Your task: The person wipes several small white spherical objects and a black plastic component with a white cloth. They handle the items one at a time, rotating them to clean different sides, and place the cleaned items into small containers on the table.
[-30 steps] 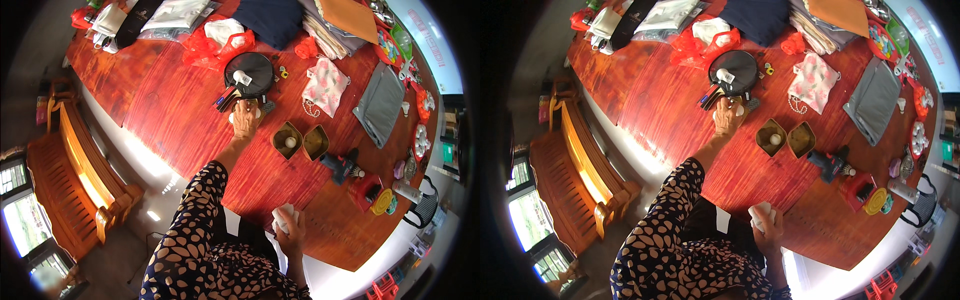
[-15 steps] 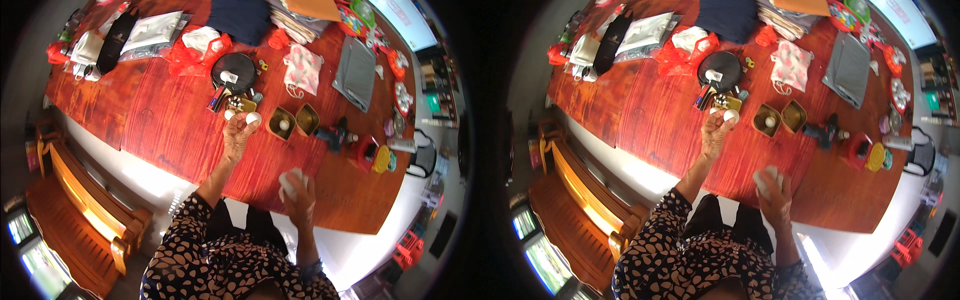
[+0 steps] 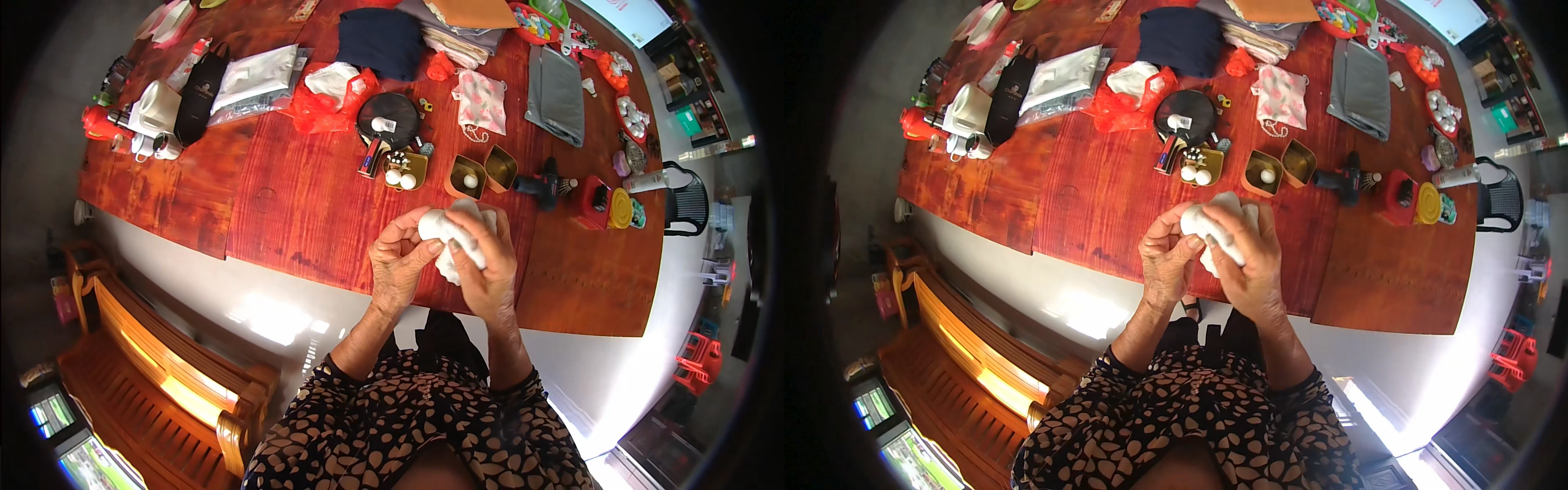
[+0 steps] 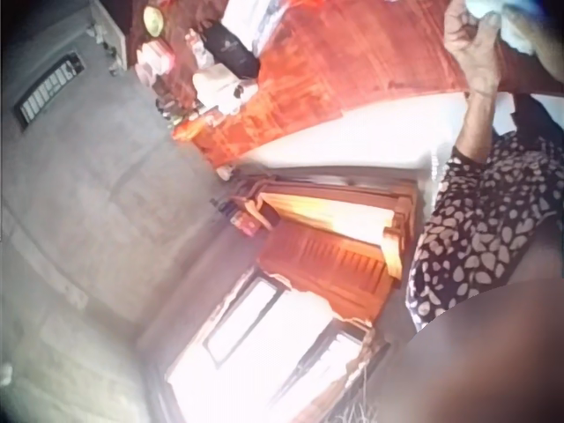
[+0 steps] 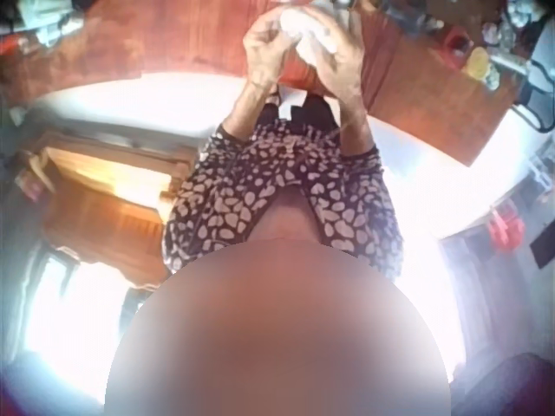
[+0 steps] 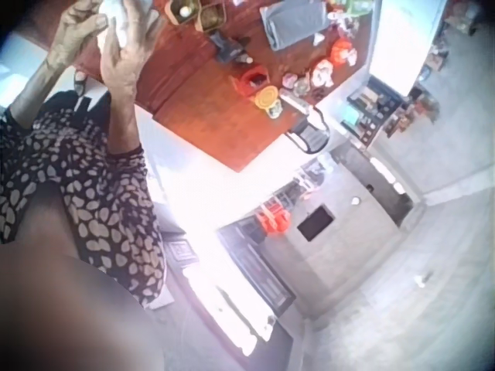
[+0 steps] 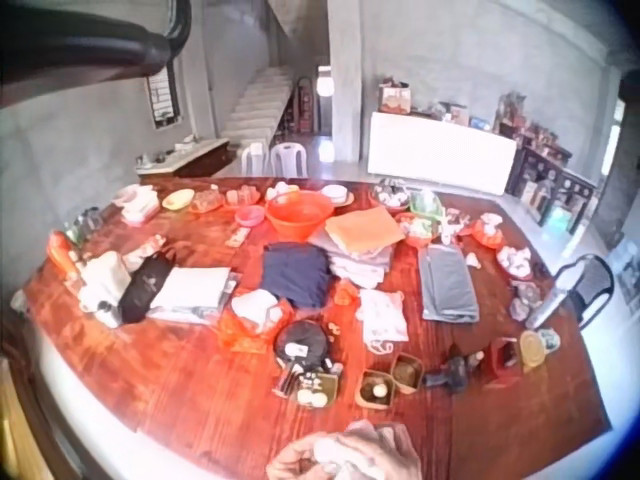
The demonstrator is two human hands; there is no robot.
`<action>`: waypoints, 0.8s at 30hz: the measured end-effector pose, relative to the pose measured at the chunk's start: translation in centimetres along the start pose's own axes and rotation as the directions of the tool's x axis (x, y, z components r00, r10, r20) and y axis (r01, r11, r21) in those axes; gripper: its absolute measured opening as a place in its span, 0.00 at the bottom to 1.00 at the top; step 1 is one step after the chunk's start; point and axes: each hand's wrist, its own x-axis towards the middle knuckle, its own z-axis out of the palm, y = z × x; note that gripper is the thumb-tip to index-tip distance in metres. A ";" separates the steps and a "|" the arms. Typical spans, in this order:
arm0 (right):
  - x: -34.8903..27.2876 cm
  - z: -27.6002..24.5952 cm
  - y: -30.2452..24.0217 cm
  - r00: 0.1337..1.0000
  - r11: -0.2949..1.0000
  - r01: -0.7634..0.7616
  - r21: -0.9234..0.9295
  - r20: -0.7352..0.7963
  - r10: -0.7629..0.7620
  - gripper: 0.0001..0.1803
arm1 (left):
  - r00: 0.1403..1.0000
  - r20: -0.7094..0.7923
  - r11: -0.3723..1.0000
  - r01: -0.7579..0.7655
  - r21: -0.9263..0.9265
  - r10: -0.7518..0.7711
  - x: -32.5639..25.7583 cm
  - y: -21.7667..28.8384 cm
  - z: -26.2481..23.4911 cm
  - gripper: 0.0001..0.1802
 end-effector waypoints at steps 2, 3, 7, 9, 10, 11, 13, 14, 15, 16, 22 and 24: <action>0.0 -0.2 -0.4 0.992 0.983 -0.124 0.135 0.048 0.118 0.19 | 0.999 0.034 0.998 -0.015 0.061 0.013 -0.4 1.3 0.2 0.23; 0.1 -0.3 -0.8 0.988 0.971 -0.147 0.188 0.066 0.137 0.19 | 0.998 0.059 0.995 -0.031 0.093 0.025 -0.7 1.9 0.0 0.24; -0.3 -0.6 -2.2 0.993 0.988 -0.068 0.142 0.110 0.053 0.22 | 0.994 0.107 0.974 -0.017 0.227 -0.008 -1.5 4.1 0.1 0.24; -0.9 -0.3 -3.2 0.991 0.995 0.098 0.000 0.087 -0.098 0.24 | 0.986 0.164 0.946 -0.080 0.313 0.029 -1.8 4.9 0.0 0.24; -1.4 -0.2 -4.1 0.990 0.992 0.118 -0.043 0.085 -0.114 0.24 | 0.980 0.193 0.929 -0.109 0.353 0.042 -2.0 5.3 -0.1 0.23; -1.9 -0.2 -4.7 0.986 0.989 0.135 -0.056 0.105 -0.128 0.24 | 0.977 0.213 0.920 -0.111 0.377 0.030 -2.3 5.8 -0.1 0.23; -2.8 -0.3 -5.9 0.979 0.985 0.157 -0.078 0.148 -0.144 0.23 | 0.967 0.252 0.902 -0.129 0.412 0.023 -3.0 6.6 -0.1 0.23; -3.3 -0.3 -6.0 0.976 0.983 0.159 -0.091 0.167 -0.142 0.23 | 0.962 0.273 0.893 -0.137 0.429 0.017 -3.4 7.0 0.0 0.23; -3.4 -0.5 -6.2 0.976 0.988 0.147 -0.046 0.171 -0.137 0.22 | 0.955 0.296 0.880 -0.146 0.451 0.007 -3.9 7.5 0.1 0.23; -3.5 -0.8 -6.3 0.975 0.991 0.133 0.002 0.177 -0.131 0.21 | 0.950 0.314 0.871 -0.160 0.464 0.007 -4.2 7.8 0.2 0.23; -4.0 -1.1 -5.2 0.986 0.929 -0.123 0.350 0.147 0.076 0.16 | 0.962 0.274 0.916 -0.101 0.388 -0.009 -5.6 8.0 1.2 0.24; -4.6 -1.2 -6.3 0.996 0.994 0.056 0.095 0.071 -0.063 0.17 | 0.973 0.231 0.931 -0.083 0.356 -0.002 -6.0 8.0 1.7 0.24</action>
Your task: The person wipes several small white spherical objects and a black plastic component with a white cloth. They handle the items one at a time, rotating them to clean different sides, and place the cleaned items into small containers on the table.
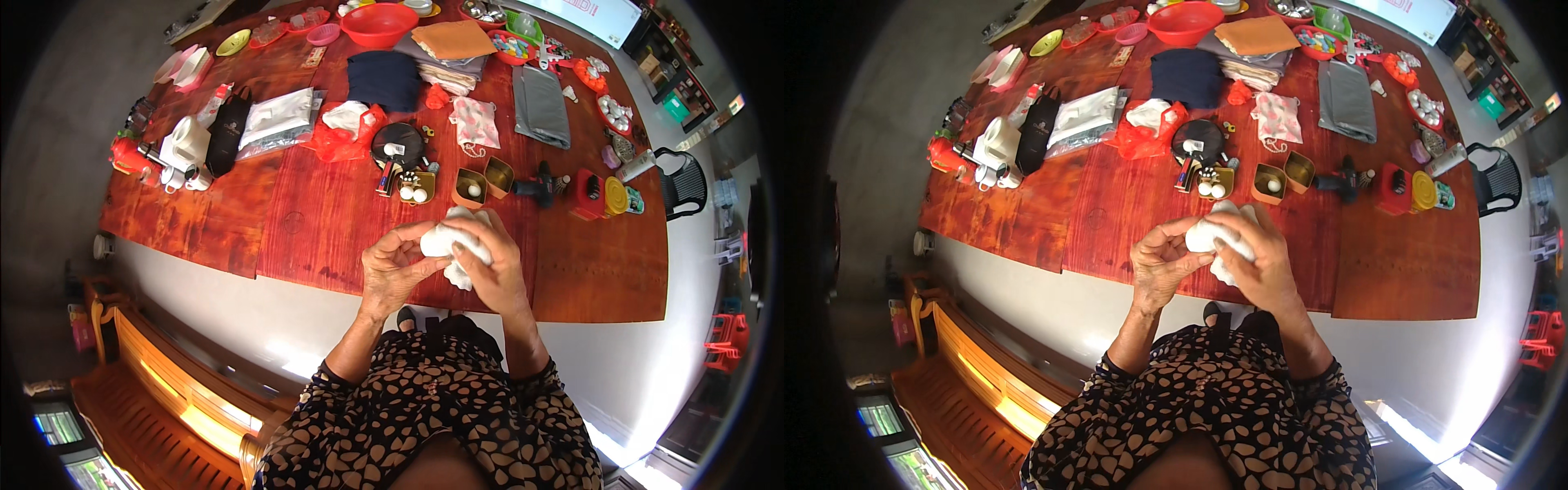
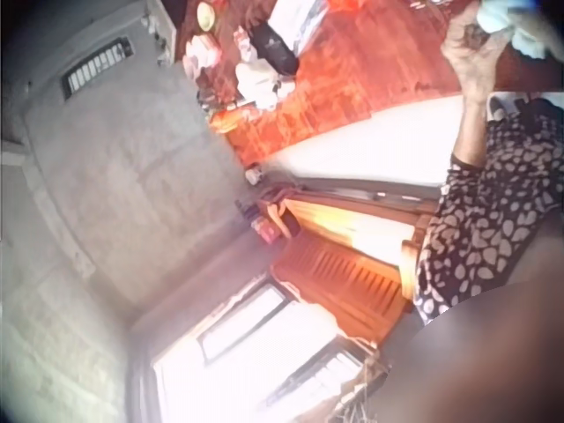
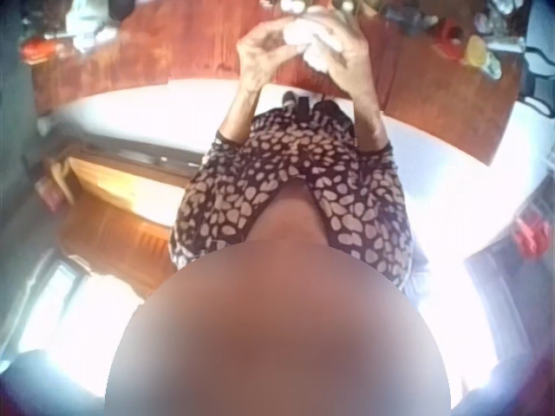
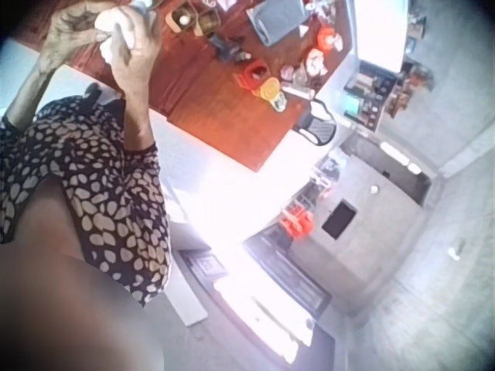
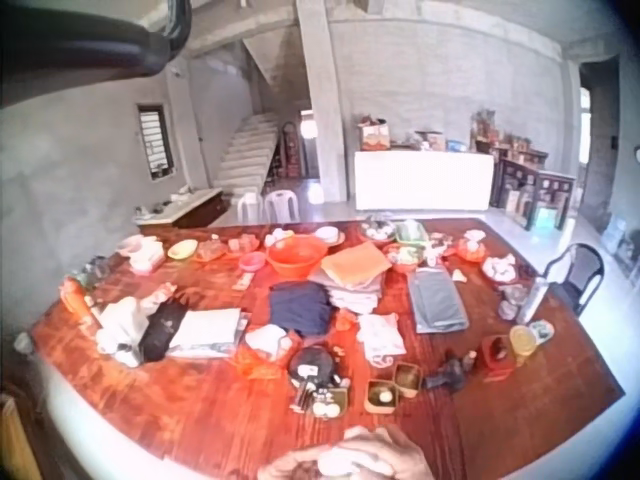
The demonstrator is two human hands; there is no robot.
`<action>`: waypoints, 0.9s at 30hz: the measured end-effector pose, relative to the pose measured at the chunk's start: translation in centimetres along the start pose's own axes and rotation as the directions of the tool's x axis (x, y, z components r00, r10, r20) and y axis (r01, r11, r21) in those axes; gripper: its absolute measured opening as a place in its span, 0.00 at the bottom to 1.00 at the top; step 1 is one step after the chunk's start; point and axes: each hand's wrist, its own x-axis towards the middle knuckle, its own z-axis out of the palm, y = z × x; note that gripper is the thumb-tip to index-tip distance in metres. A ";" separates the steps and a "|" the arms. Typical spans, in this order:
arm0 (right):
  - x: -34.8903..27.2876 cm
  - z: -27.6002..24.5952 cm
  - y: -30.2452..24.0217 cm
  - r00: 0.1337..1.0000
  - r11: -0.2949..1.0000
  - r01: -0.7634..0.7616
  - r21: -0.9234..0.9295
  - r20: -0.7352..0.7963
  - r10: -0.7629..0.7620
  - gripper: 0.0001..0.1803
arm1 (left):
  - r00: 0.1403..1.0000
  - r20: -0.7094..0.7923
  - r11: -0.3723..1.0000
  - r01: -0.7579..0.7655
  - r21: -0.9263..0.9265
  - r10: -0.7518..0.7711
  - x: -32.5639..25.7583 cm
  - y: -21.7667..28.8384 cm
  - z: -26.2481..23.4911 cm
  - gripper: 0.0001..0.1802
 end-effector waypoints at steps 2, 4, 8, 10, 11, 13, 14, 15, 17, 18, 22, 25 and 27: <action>-1.0 0.3 -1.2 0.995 0.988 0.091 -0.122 -0.038 -0.097 0.21 | 0.999 -0.013 0.999 -0.031 0.014 0.031 -0.3 0.0 0.1 0.25; -1.8 0.5 -2.8 0.993 0.986 0.114 -0.126 -0.012 -0.116 0.25 | 0.996 0.045 0.992 -0.077 0.097 0.073 -0.7 0.3 -0.2 0.26; -2.9 -0.1 -3.4 0.983 0.968 0.184 -0.172 0.030 -0.182 0.25 | 0.989 0.115 0.978 -0.113 0.173 0.094 -1.6 1.5 0.4 0.26; -2.2 -0.9 -3.4 0.985 0.980 0.175 -0.099 0.016 -0.174 0.22 | 0.986 0.137 0.963 -0.129 0.235 0.098 -2.0 2.3 0.9 0.26; -2.1 -1.5 -2.9 0.986 0.979 0.163 -0.122 0.057 -0.157 0.17 | 0.985 0.132 0.972 -0.131 0.193 0.106 -2.2 2.4 1.2 0.26; -2.2 -1.5 -2.8 1.000 0.990 0.005 0.139 0.023 -0.009 0.15 | 0.985 0.123 0.985 -0.134 0.107 0.120 -2.5 2.5 1.8 0.27; -2.3 -1.5 -2.7 0.998 0.961 -0.071 0.268 0.020 0.068 0.14 | 0.986 0.124 0.992 -0.118 0.048 0.112 -2.6 2.5 1.9 0.27; -2.3 -1.5 -2.7 0.995 0.945 -0.100 0.313 0.020 0.099 0.13 | 0.987 0.126 0.995 -0.102 -0.012 0.103 -2.8 2.4 2.1 0.27; -2.7 -1.0 -2.6 0.991 0.931 -0.112 0.348 -0.033 0.131 0.14 | 0.991 0.107 0.986 -0.064 -0.155 0.081 -3.0 1.9 2.2 0.26; -3.0 -0.7 -2.7 0.987 0.923 -0.117 0.365 -0.058 0.149 0.14 | 0.994 0.092 0.971 -0.044 -0.237 0.067 -3.1 1.3 2.1 0.25; -4.4 0.5 -3.6 0.945 0.952 0.203 -0.230 -0.209 -0.251 0.25 | 0.991 0.021 0.833 0.120 -0.541 -0.129 -3.0 1.0 2.8 0.23; -4.8 0.7 -3.8 0.901 0.908 0.300 -0.293 -0.225 -0.370 0.28 | 0.986 0.059 0.825 0.163 -0.541 -0.157 -3.3 1.0 3.2 0.22; -4.7 0.2 -3.7 0.905 0.907 0.285 -0.309 -0.224 -0.361 0.27 | 0.983 0.074 0.828 0.181 -0.531 -0.168 -3.4 1.1 3.7 0.22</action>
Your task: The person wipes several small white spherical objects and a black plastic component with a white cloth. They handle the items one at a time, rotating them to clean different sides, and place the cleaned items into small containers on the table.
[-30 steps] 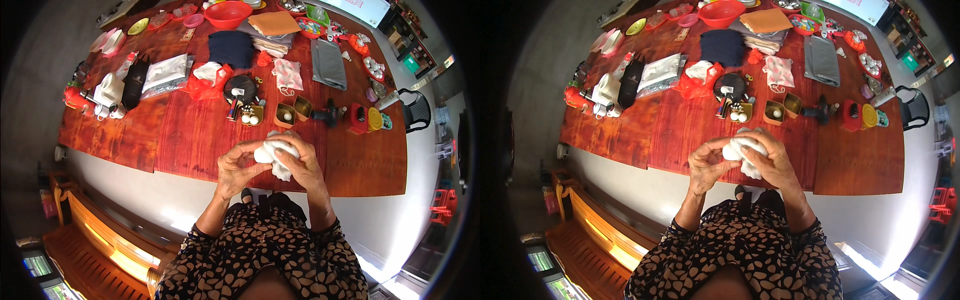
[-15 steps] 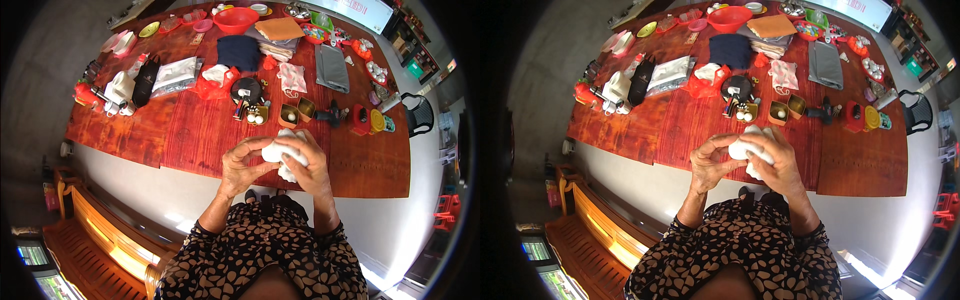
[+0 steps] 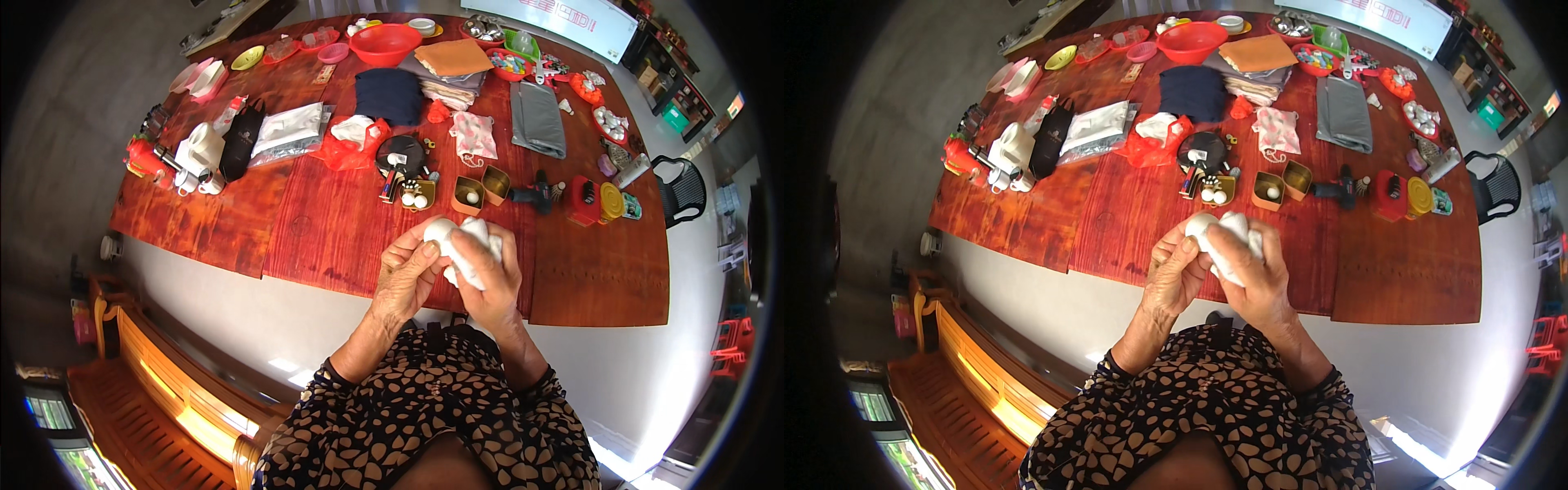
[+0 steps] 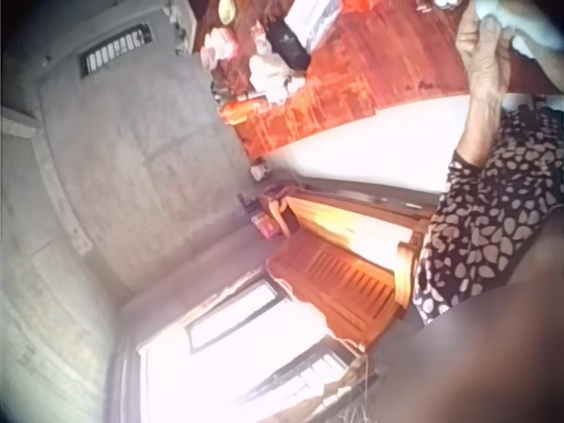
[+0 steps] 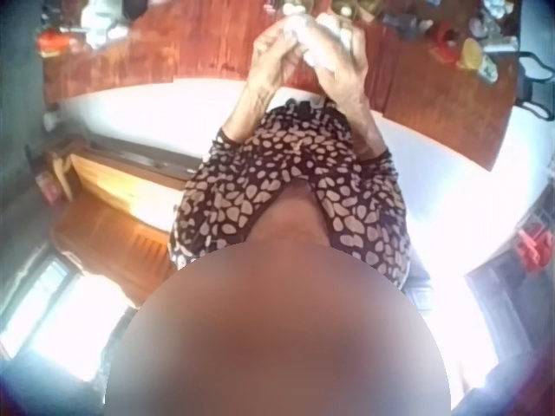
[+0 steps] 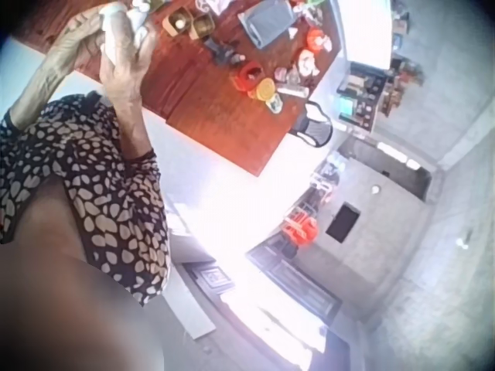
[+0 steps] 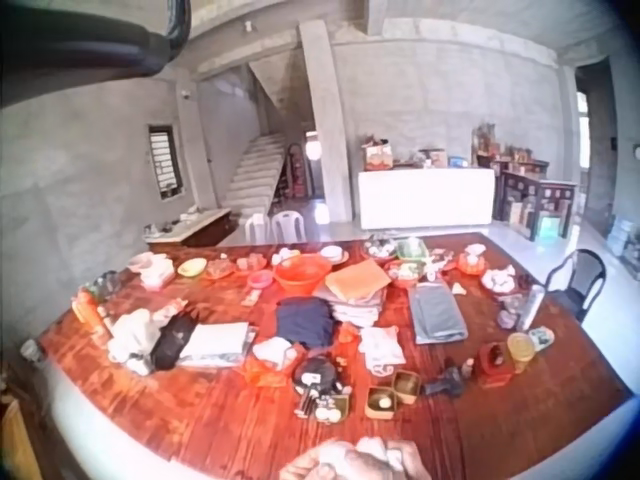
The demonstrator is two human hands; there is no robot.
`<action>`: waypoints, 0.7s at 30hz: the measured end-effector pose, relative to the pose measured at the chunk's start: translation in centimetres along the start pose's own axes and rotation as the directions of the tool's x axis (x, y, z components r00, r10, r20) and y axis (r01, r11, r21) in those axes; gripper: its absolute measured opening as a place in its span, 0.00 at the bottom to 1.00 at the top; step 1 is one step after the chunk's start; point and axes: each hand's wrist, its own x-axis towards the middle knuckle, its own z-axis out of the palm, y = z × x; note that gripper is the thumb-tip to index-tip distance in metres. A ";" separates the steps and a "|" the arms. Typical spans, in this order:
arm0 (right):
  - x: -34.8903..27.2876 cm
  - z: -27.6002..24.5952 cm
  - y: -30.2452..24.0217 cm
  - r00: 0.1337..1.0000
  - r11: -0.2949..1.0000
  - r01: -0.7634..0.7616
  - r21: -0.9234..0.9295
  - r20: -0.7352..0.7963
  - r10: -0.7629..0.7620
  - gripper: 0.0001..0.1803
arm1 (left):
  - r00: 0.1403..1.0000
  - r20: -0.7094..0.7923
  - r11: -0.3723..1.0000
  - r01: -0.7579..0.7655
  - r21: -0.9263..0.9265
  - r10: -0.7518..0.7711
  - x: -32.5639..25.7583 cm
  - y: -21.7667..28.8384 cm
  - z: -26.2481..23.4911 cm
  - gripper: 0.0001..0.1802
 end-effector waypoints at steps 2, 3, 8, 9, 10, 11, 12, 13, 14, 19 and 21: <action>0.6 -1.1 0.5 0.987 0.986 -0.147 0.083 0.079 0.141 0.22 | 1.000 0.014 0.999 -0.003 0.032 0.003 0.0 -0.2 0.4 0.21; 0.9 -1.3 0.2 0.942 0.915 -0.332 0.228 0.126 0.310 0.21 | 0.999 0.035 0.999 0.000 0.046 -0.002 -0.1 -0.2 0.3 0.21; -0.2 -0.4 1.0 0.999 0.999 -0.045 -0.004 -0.024 0.044 0.27 | 0.986 0.150 0.996 0.081 -0.030 -0.076 0.2 -0.8 -0.6 0.18; -0.7 0.0 0.8 0.998 0.997 -0.064 0.048 -0.003 0.065 0.28 | 0.993 0.088 0.996 0.078 -0.031 -0.075 0.3 -0.9 -0.5 0.18; -0.9 -0.1 0.7 0.998 1.000 -0.023 0.014 0.054 0.022 0.27 | 0.997 0.022 0.997 0.074 -0.033 -0.074 0.2 -0.8 -0.2 0.17; -1.1 -0.3 0.6 0.994 1.000 0.020 -0.018 0.112 -0.018 0.26 | 0.996 -0.044 0.997 0.070 -0.034 -0.071 0.1 -0.8 0.1 0.17; -1.7 -0.5 0.6 0.984 0.998 0.017 -0.056 0.176 -0.007 0.26 | 0.988 -0.130 0.996 0.078 -0.047 -0.084 -0.1 -0.8 0.3 0.17; -1.9 -0.8 0.5 0.982 1.000 -0.022 -0.004 0.187 0.022 0.26 | 0.991 -0.114 0.997 0.070 -0.037 -0.074 -0.2 -0.8 0.3 0.17; -1.9 -1.1 0.3 0.978 0.997 -0.061 0.047 0.200 0.051 0.27 | 0.993 -0.097 0.998 0.061 -0.026 -0.064 -0.2 -0.7 0.2 0.17; 0.2 -2.2 0.4 0.998 0.999 -0.049 -0.021 0.043 0.050 0.30 | 0.990 0.038 0.991 0.133 0.023 -0.133 -0.2 -0.7 -1.1 0.19; -0.1 -0.9 0.5 0.995 1.000 -0.024 0.004 0.102 0.024 0.27 | 0.992 -0.018 0.992 0.123 0.014 -0.123 -0.3 -0.8 -0.6 0.21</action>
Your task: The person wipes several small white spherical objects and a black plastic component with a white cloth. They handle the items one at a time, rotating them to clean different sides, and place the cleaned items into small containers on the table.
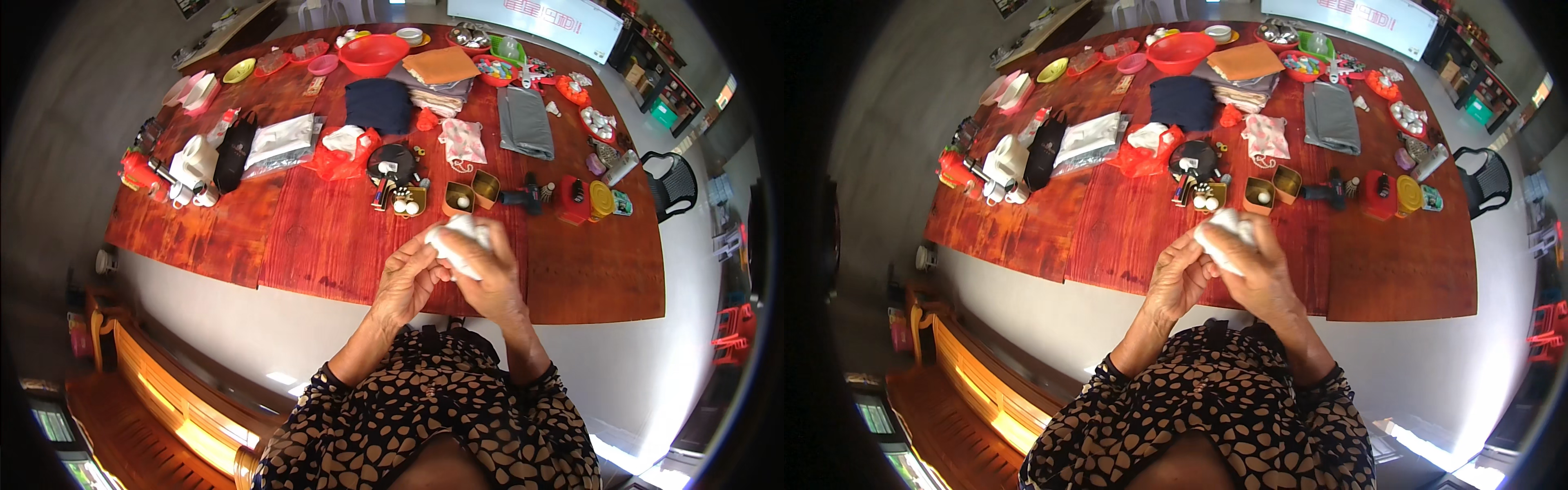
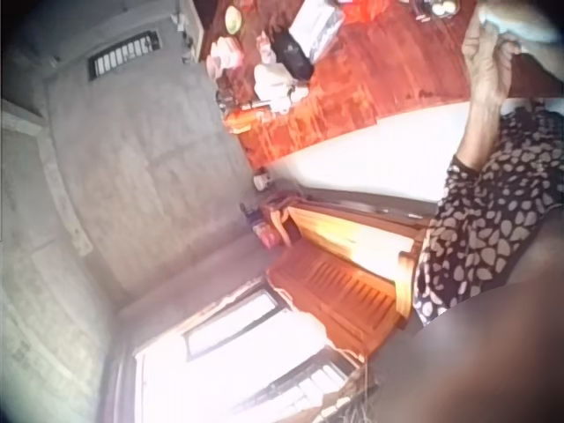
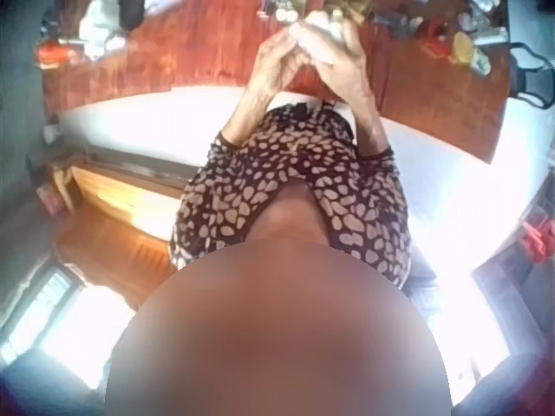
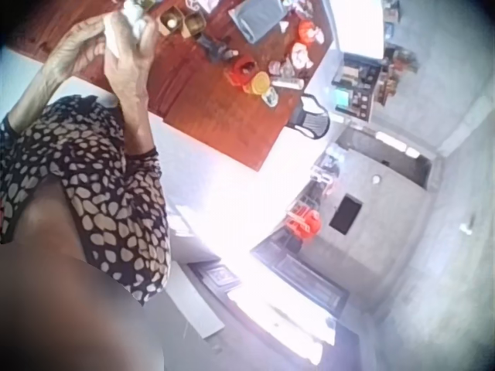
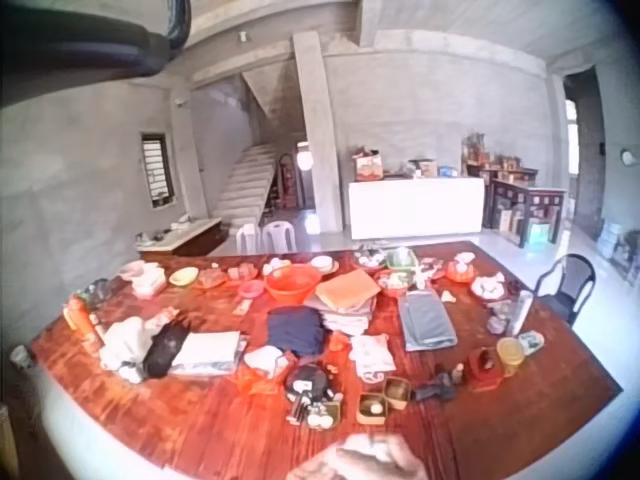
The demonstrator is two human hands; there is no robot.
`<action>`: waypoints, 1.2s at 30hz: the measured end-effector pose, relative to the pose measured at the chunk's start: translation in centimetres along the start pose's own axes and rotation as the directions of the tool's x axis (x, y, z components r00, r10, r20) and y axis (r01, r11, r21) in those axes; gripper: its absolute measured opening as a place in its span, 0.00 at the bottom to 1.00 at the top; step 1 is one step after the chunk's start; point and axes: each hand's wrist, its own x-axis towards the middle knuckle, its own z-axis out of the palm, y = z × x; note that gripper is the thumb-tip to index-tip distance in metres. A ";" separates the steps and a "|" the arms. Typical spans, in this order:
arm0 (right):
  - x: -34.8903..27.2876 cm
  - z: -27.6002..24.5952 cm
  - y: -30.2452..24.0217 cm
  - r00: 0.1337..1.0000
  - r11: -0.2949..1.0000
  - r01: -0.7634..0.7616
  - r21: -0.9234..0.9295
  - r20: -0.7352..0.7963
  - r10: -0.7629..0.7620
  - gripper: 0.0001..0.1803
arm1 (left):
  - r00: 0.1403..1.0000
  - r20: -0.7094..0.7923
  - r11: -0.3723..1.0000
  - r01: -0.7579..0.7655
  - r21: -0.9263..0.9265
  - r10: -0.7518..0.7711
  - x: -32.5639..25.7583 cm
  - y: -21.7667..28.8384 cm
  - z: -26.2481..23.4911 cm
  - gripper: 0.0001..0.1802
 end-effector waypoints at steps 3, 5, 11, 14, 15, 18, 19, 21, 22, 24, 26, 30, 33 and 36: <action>-0.3 0.1 -0.5 0.998 0.995 -0.061 0.074 0.029 0.059 0.26 | 0.998 -0.042 0.998 -0.051 0.044 0.053 0.0 0.4 0.4 0.21; -1.0 -0.3 0.2 0.987 0.981 -0.148 0.124 0.082 0.138 0.25 | 0.998 -0.016 0.994 -0.058 0.089 0.060 -0.3 0.4 -0.6 0.21; 0.1 -1.6 -0.4 0.987 0.975 -0.157 0.156 0.049 0.151 0.24 | 0.978 0.045 0.891 -0.206 0.404 0.205 -0.5 0.4 -0.5 0.20; 0.7 -0.7 -2.3 0.995 0.988 -0.100 0.117 0.039 0.096 0.20 | 0.941 0.160 0.799 -0.337 0.498 0.297 -0.8 0.8 0.3 0.20; 0.7 -1.0 -2.0 0.989 0.979 -0.138 0.151 0.063 0.130 0.18 | 0.926 0.198 0.769 -0.378 0.516 0.322 -0.8 0.9 0.6 0.21; 1.1 -1.6 -0.1 0.974 0.932 -0.222 0.288 0.118 0.195 0.12 | 0.922 0.255 0.782 -0.383 0.491 0.292 -0.9 1.2 1.2 0.21; 1.0 -1.6 0.3 0.966 0.915 -0.254 0.313 0.138 0.221 0.11 | 0.929 0.240 0.795 -0.366 0.484 0.282 -1.0 1.2 1.2 0.22; 1.0 -1.7 1.2 0.956 0.911 -0.283 0.300 0.160 0.244 0.12 | 0.942 0.212 0.812 -0.332 0.480 0.260 -1.2 1.3 1.0 0.22; 0.9 -1.7 1.5 0.954 0.921 -0.287 0.264 0.163 0.250 0.12 | 0.940 0.204 0.797 -0.340 0.500 0.273 -1.3 1.3 0.9 0.23; 1.4 -1.4 1.2 0.965 0.943 -0.259 0.207 0.007 0.263 0.15 | 0.936 0.191 0.765 -0.352 0.539 0.296 -1.5 1.4 0.7 0.23; 1.8 -1.8 -0.3 0.985 0.975 -0.167 0.146 0.074 0.157 0.16 | 0.921 0.204 0.711 -0.386 0.587 0.332 -1.4 1.3 0.2 0.23; 1.5 -0.4 -1.6 0.987 0.990 -0.104 0.091 0.133 0.091 0.16 | 0.882 0.284 0.543 -0.458 0.704 0.375 -1.6 1.5 0.2 0.23; 2.0 -0.7 0.0 0.963 0.947 -0.237 0.218 0.182 0.199 0.12 | 0.877 0.312 0.504 -0.468 0.726 0.366 -1.7 1.9 0.5 0.23; 2.4 -0.6 0.7 0.941 0.918 -0.318 0.238 0.198 0.275 0.12 | 0.891 0.279 0.598 -0.448 0.665 0.357 -1.6 2.1 0.5 0.23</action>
